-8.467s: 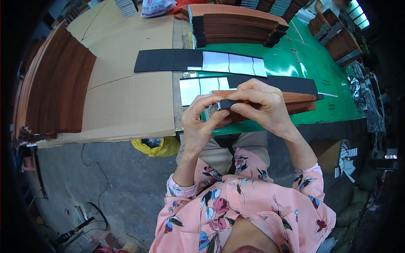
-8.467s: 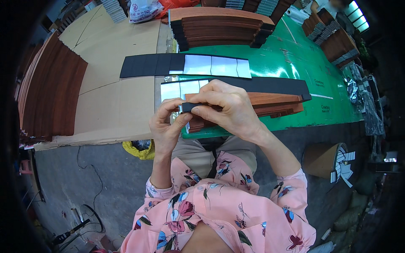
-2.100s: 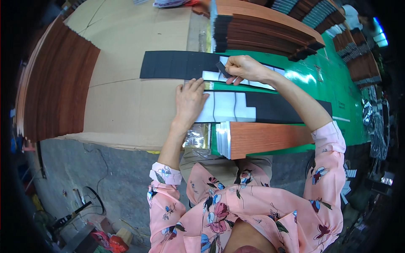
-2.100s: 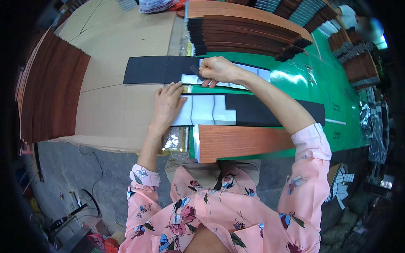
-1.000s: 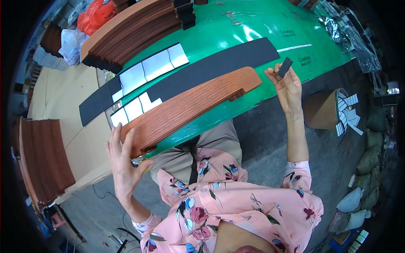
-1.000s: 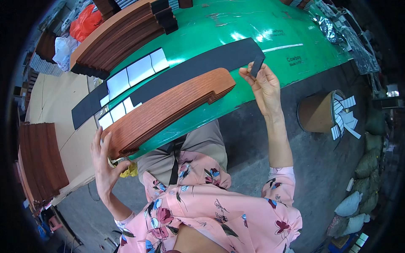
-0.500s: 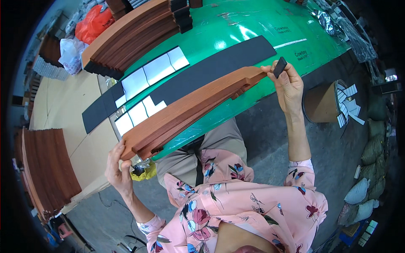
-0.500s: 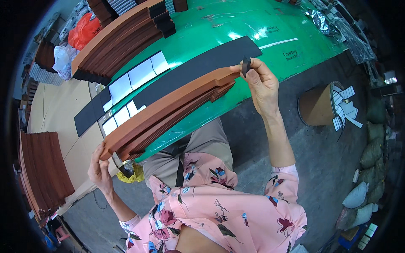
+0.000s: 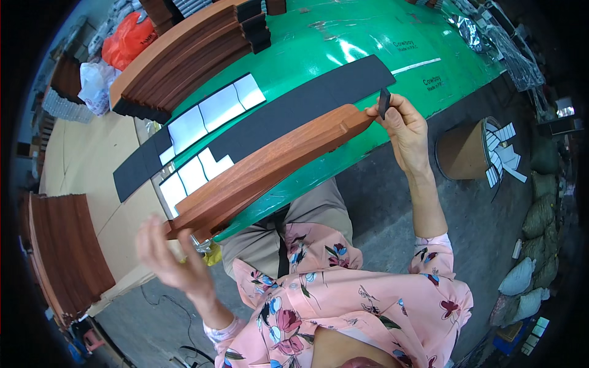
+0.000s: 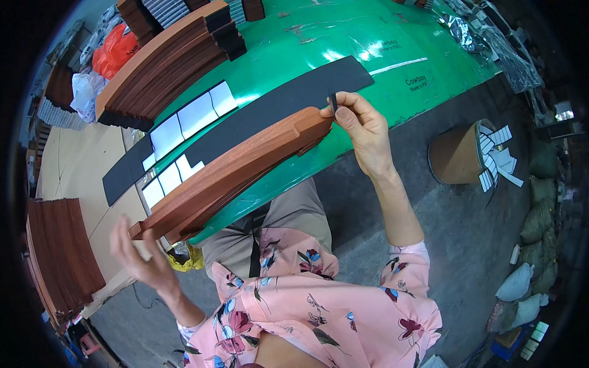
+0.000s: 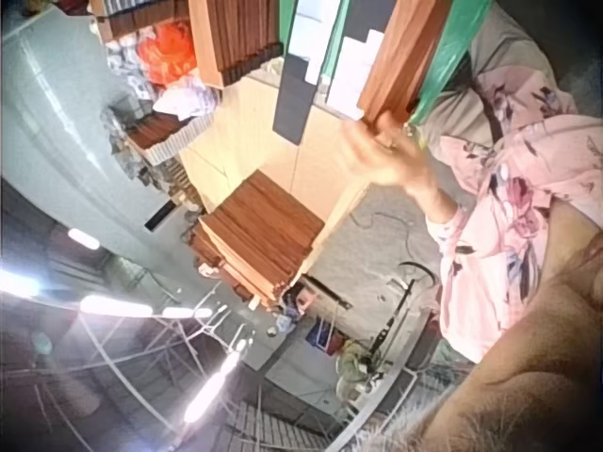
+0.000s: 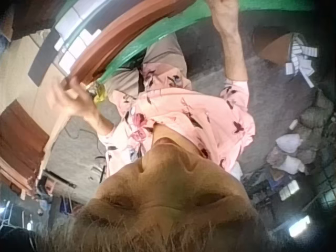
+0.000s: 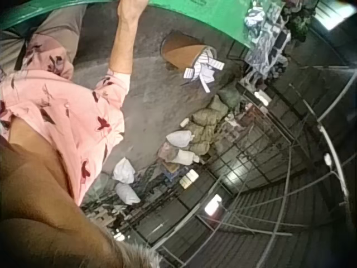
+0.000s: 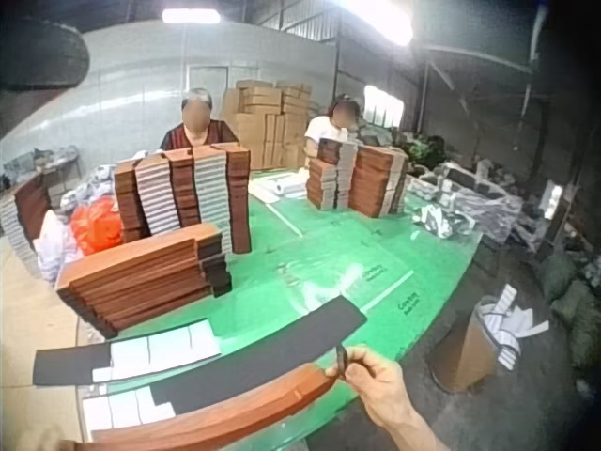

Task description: Applying adhesive strips and fitting together wood-textured furniture components at a work table.

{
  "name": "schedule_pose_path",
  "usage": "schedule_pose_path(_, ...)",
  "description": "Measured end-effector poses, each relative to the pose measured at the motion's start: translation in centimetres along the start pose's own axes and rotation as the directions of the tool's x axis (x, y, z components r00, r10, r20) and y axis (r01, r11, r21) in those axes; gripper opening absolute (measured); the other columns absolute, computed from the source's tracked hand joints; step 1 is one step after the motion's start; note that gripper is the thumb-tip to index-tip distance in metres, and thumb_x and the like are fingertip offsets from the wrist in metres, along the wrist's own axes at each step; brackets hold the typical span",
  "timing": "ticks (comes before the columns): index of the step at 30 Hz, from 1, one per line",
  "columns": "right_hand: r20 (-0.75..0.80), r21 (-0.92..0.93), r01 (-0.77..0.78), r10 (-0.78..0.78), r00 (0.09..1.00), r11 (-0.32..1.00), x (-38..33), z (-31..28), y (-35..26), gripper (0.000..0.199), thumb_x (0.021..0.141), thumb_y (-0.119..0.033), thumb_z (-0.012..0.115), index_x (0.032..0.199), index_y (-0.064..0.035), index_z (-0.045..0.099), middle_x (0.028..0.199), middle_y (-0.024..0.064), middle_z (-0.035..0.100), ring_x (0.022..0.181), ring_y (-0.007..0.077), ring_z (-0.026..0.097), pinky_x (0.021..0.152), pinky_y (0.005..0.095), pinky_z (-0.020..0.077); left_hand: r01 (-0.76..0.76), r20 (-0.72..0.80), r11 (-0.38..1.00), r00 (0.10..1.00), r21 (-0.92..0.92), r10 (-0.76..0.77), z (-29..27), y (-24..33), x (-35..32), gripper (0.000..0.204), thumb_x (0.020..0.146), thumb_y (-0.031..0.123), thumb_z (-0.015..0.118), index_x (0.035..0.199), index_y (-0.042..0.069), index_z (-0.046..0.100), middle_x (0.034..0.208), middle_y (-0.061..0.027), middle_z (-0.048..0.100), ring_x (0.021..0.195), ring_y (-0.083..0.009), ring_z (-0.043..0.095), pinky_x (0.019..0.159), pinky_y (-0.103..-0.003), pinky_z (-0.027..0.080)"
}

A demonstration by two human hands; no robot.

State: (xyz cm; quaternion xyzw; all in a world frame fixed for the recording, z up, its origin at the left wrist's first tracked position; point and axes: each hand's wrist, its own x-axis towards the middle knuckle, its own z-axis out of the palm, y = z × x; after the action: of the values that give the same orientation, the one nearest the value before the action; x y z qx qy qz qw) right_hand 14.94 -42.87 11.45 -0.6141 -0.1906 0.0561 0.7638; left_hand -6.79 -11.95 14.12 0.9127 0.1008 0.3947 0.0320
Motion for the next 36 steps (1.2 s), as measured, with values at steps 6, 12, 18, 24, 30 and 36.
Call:
schedule_pose_path(6,0.025,-0.059,0.027,-0.026,0.999,0.998,0.3,0.1,0.0,0.024,0.091,-0.016,0.058,0.107,0.0019,0.059,0.097,0.0037,0.059,0.095,0.0126,0.059,0.084,0.0256,0.0461,-0.105,0.173,0.872,0.962,-0.478,0.211,7.0,12.4,5.2,0.053,0.067,0.018,0.076,0.114,0.003,0.058,0.109,-0.0124,0.059,0.101,-0.0282,0.054,0.086,-0.037,0.037)
schedule_pose_path(12,0.180,-0.294,0.128,-0.077,0.981,0.947,1.0,-0.1,-0.7,0.024,0.088,-0.017,0.062,0.103,0.0020,0.062,0.099,0.0049,0.058,0.091,0.0126,0.057,0.080,0.0256,0.0463,-0.069,0.268,0.899,0.942,-0.433,0.201,11.0,15.3,6.8,0.035,0.068,0.017,0.075,0.099,0.008,0.061,0.089,-0.0039,0.062,0.077,-0.0194,0.057,0.069,-0.034,0.037)
schedule_pose_path(18,0.330,-0.358,0.278,-0.158,0.931,0.891,2.5,-0.6,-2.2,0.023,0.086,-0.017,0.063,0.101,0.0008,0.064,0.095,0.0062,0.061,0.086,0.0160,0.058,0.076,0.0270,0.0473,-0.058,0.255,0.922,0.953,-0.382,0.165,10.8,15.7,7.3,0.025,0.069,0.014,0.074,0.091,0.009,0.064,0.077,-0.0025,0.062,0.069,-0.0188,0.057,0.063,-0.033,0.036)
schedule_pose_path(24,0.494,-0.510,0.456,-0.185,0.849,0.729,4.6,-1.7,-3.3,0.020,0.077,-0.010,0.068,0.095,-0.0002,0.065,0.091,0.0091,0.062,0.079,0.0199,0.060,0.068,0.0292,0.0496,0.023,0.302,0.886,0.944,-0.464,0.133,11.4,15.6,7.7,0.024,0.068,0.017,0.074,0.088,0.008,0.065,0.074,-0.0027,0.060,0.066,-0.0198,0.056,0.062,-0.033,0.037)
schedule_pose_path(30,0.660,-0.525,0.657,-0.229,0.716,0.541,6.3,-1.6,-3.1,0.026,0.068,-0.004,0.072,0.093,-0.0031,0.066,0.085,0.0073,0.060,0.076,0.0218,0.059,0.061,0.0306,0.0496,0.085,0.336,0.884,0.938,-0.461,0.085,11.4,15.8,8.1,0.021,0.069,0.020,0.074,0.084,0.008,0.065,0.074,-0.0032,0.060,0.066,-0.0201,0.055,0.062,-0.032,0.037)
schedule_pose_path(36,0.683,-0.504,0.685,-0.243,0.689,0.526,6.8,-1.4,-2.7,0.027,0.064,-0.005,0.074,0.090,-0.0057,0.067,0.083,0.0057,0.060,0.076,0.0217,0.059,0.061,0.0316,0.0496,0.095,0.328,0.886,0.942,-0.454,0.067,11.3,15.9,8.0,0.021,0.069,0.019,0.074,0.085,0.008,0.066,0.074,-0.0033,0.061,0.065,-0.0207,0.055,0.062,-0.032,0.037)
